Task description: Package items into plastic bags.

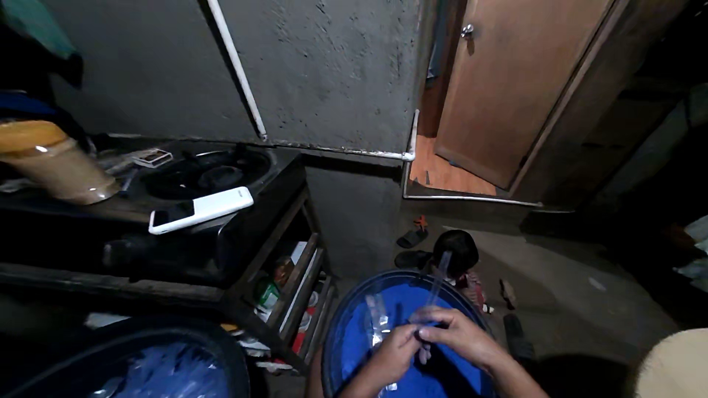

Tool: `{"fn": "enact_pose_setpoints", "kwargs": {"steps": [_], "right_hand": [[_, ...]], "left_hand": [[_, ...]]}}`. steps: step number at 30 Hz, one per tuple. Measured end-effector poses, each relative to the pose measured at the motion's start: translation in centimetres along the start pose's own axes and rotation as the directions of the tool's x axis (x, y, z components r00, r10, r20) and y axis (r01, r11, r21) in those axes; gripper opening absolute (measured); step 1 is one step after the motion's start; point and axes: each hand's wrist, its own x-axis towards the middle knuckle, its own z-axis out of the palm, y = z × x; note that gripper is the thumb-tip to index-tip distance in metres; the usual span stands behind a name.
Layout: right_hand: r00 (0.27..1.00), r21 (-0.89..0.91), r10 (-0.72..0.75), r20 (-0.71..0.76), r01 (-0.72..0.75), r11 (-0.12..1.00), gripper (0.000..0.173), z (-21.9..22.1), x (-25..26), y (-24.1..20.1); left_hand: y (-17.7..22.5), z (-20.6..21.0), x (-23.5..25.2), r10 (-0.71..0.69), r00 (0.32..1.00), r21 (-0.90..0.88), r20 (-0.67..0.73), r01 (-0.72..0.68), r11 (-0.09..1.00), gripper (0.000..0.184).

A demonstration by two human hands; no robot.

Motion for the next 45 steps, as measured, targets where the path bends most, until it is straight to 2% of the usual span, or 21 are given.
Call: {"fn": "enact_pose_setpoints", "kwargs": {"steps": [2, 4, 10, 13, 16, 19, 21, 22, 24, 25, 26, 28, 30, 32, 33, 35, 38, 40, 42, 43, 45], "right_hand": [[0.997, 0.109, 0.002, -0.079, 0.007, 0.994, 0.016, 1.1, 0.2, 1.2], [0.988, 0.157, 0.044, -0.150, -0.020, 0.987, 0.016, 1.0, 0.4, 1.4], [0.960, 0.145, 0.092, -0.265, -0.054, 0.988, 0.018, -1.4, 0.2, 0.6], [0.975, 0.093, 0.068, -0.213, -0.049, 0.994, 0.018, -1.1, 0.0, 0.1], [0.972, 0.033, 0.034, -0.234, -0.027, 0.999, 0.017, -0.7, -0.1, -0.3], [0.918, -0.008, 0.033, -0.395, -0.039, 0.999, 0.011, -1.6, -0.8, -1.0], [0.895, -0.017, 0.056, -0.443, -0.071, 0.997, 0.009, -2.0, -1.8, -1.6], [0.887, 0.006, 0.080, -0.455, -0.086, 0.996, 0.007, -1.6, -2.5, -2.1], [0.882, 0.132, 0.125, -0.455, -0.072, 0.989, 0.007, 0.2, -3.8, -2.7], [0.892, 0.235, 0.137, -0.431, -0.035, 0.971, 0.009, 1.3, -4.4, -2.1], [0.907, 0.363, 0.157, -0.391, -0.005, 0.932, 0.012, 2.5, -4.7, -0.9], [0.941, 0.641, 0.222, -0.254, -0.008, 0.767, 0.019, 5.4, -5.3, 0.8], [0.970, 0.859, 0.225, -0.095, -0.034, 0.511, 0.020, 7.8, -5.5, 2.6], [0.987, 0.935, 0.158, -0.023, -0.035, 0.352, 0.010, 8.9, -5.3, 4.7], [0.991, 0.937, 0.128, -0.027, -0.020, 0.349, 0.008, 8.8, -5.1, 5.4], [0.989, 0.881, 0.113, -0.094, 0.030, 0.472, 0.009, 7.5, -4.6, 5.8], [0.950, 0.673, 0.112, -0.293, 0.122, 0.729, 0.012, 5.2, -3.8, 4.0], [0.908, 0.431, -0.005, -0.420, 0.205, 0.879, 0.009, 4.4, -3.1, 2.8], [0.812, 0.117, -0.163, -0.561, 0.273, 0.955, 0.011, 4.7, -2.7, 1.7], [0.738, -0.073, -0.273, -0.617, 0.292, 0.954, 0.016, 5.2, -2.4, 1.5], [0.610, -0.409, -0.489, -0.624, 0.278, 0.869, 0.022, 6.3, -1.9, 1.5]], "left_hand": [[-0.5, -0.1, -0.5, -0.065, 0.996, 0.051, 0.062, 0.062, 0.997, 0.036], [-0.6, -0.2, -1.1, -0.111, 0.985, 0.079, 0.129, 0.101, 0.992, 0.037], [-2.6, -1.8, -2.9, -0.160, 0.950, 0.072, 0.268, 0.146, 0.987, 0.041], [-2.0, -1.6, -2.6, -0.141, 0.960, -0.080, 0.240, 0.164, 0.983, 0.039], [-1.0, -0.6, -1.6, -0.064, 0.991, -0.158, 0.114, 0.082, 0.984, 0.041], [0.3, -0.9, -1.0, 0.008, 0.998, 0.191, 0.058, -0.019, 0.981, 0.036], [1.0, -1.6, -0.7, 0.107, 0.989, 0.475, 0.101, -0.143, 0.869, 0.034], [1.1, -1.9, -0.4, 0.158, 0.981, 0.612, 0.112, -0.194, 0.767, 0.030], [1.5, -2.2, 0.6, 0.196, 0.980, 0.802, 0.040, -0.148, 0.579, 0.020], [1.7, -2.1, 1.1, 0.229, 0.973, 0.840, -0.035, -0.095, 0.534, 0.017], [1.9, -2.0, 1.6, 0.265, 0.957, 0.833, -0.113, -0.054, 0.550, 0.017], [2.6, -1.6, 2.1, 0.302, 0.924, 0.669, -0.236, -0.071, 0.740, 0.019], [3.5, -1.2, 1.8, 0.227, 0.946, 0.239, -0.232, -0.170, 0.956, 0.015], [3.5, -1.3, 0.9, 0.233, 0.970, -0.219, -0.062, -0.241, 0.945, 0.009], [2.9, -1.7, 0.6, 0.267, 0.962, -0.356, 0.046, -0.234, 0.905, 0.007], [2.0, -2.9, -0.1, 0.286, 0.936, -0.400, 0.206, -0.186, 0.897, 0.004], [1.9, -3.9, -1.4, 0.111, 0.974, -0.233, 0.199, -0.063, 0.970, 0.007], [2.5, -3.3, -2.0, -0.048, 0.997, -0.178, 0.065, 0.059, 0.982, 0.010], [2.7, -2.3, -2.0, -0.127, 0.987, -0.180, -0.098, 0.108, 0.978, 0.009], [2.7, -1.8, -1.8, -0.132, 0.974, -0.192, -0.185, 0.096, 0.977, 0.010], [2.5, -0.8, -1.3, -0.122, 0.929, -0.231, -0.349, 0.041, 0.972, 0.011]]}}
